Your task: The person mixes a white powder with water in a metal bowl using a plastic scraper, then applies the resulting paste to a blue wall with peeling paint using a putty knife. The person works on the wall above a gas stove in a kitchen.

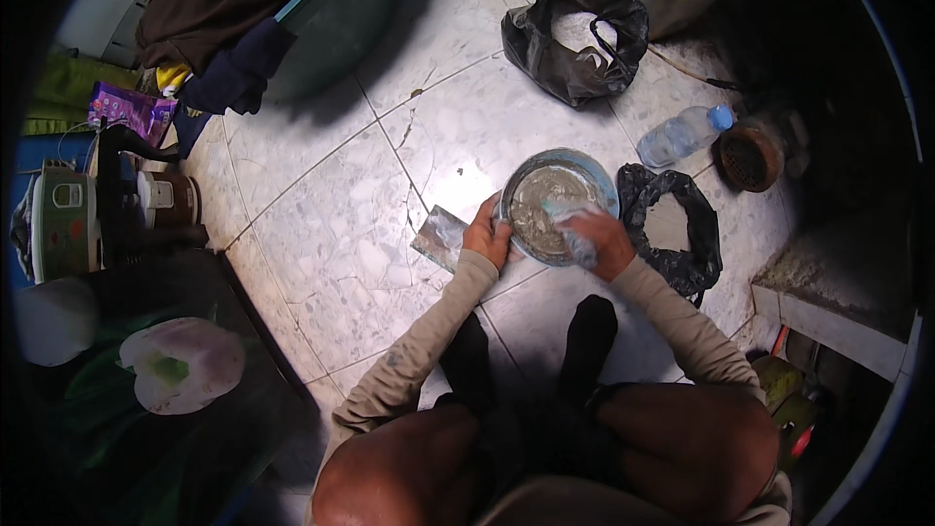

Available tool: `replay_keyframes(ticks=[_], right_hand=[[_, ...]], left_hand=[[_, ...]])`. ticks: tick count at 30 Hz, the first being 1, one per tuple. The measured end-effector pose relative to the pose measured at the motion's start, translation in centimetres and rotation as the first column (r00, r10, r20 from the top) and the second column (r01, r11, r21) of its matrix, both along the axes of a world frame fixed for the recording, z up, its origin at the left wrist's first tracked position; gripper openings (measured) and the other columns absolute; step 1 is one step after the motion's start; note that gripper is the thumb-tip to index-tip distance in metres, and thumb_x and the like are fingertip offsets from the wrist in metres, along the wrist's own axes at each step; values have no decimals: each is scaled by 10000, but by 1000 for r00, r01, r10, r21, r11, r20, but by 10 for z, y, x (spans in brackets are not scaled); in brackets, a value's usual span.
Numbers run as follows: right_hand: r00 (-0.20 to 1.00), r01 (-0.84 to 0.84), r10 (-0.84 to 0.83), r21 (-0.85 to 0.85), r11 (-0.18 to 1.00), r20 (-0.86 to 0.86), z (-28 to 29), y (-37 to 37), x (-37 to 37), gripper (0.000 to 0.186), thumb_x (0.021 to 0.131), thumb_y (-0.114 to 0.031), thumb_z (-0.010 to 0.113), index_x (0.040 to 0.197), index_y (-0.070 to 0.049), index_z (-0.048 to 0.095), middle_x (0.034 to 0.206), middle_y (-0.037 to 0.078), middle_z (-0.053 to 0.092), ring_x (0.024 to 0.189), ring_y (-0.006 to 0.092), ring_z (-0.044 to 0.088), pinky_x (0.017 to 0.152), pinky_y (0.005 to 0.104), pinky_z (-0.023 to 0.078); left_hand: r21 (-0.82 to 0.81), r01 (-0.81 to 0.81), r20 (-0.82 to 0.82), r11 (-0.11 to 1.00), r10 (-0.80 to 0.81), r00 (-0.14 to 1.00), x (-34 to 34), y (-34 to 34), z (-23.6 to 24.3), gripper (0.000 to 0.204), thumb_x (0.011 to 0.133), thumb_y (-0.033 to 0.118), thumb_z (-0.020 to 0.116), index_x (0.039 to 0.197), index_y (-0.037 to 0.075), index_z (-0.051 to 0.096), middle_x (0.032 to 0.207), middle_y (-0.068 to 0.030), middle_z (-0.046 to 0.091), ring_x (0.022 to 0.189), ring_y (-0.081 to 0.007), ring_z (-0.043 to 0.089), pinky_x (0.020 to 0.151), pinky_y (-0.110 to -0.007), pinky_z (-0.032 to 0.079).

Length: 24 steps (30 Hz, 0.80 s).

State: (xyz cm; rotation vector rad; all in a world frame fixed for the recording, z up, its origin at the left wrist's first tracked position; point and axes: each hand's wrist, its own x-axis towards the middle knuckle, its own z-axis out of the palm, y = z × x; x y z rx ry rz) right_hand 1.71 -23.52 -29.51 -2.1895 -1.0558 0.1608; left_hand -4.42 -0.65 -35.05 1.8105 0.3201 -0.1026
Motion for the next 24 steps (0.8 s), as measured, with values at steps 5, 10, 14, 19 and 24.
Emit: replay_keyframes(ticks=[5, 10, 14, 19, 24], right_hand=[[992, -80, 76, -37, 996, -104, 10, -5, -16, 461, 613, -32, 738, 1054, -74, 613, 1023, 112, 645, 1011, 337, 598, 920, 450, 471], [994, 110, -109, 93, 990, -17, 33, -7, 1, 339, 681, -57, 720, 1009, -62, 634, 1006, 137, 652, 946, 358, 616, 858, 448, 483], [992, 119, -116, 60, 991, -46, 9, 1, 15, 327, 697, -58, 704, 1015, -60, 628, 1008, 145, 645, 955, 362, 611, 845, 444, 484], [998, -68, 68, -18, 997, -7, 12, 3, -8, 355, 669, -61, 727, 1010, -65, 631, 993, 135, 645, 953, 359, 612, 829, 430, 499], [984, 168, -160, 124, 978, -74, 26, -6, -5, 295, 720, -47, 699, 1006, -57, 630, 982, 143, 644, 940, 350, 625, 826, 414, 499]], left_hand=[[-15, -37, 26, 999, 38, 999, -3, -4, -11, 536, 857, 65, 516, 1387, 54, 439, 1056, -206, 655, 930, -233, 635, 854, -301, 480], [-51, 35, -2, 998, -35, 999, 2, 1, 14, 529, 868, 55, 505, 1391, 43, 428, 1133, -192, 645, 1027, -245, 622, 917, -315, 460], [-68, 35, 31, 997, -33, 999, 0, -6, -5, 528, 874, 59, 497, 1397, 63, 428, 1135, -206, 643, 1034, -245, 624, 909, -323, 466], [-38, 25, -74, 999, -28, 997, 2, -3, 1, 536, 879, 77, 496, 1406, 37, 409, 1184, -230, 615, 1089, -285, 607, 949, -322, 448], [-96, 48, 27, 994, -45, 999, -3, -5, -10, 532, 878, 71, 490, 1402, 17, 408, 1219, -241, 595, 1138, -303, 583, 982, -325, 429]])
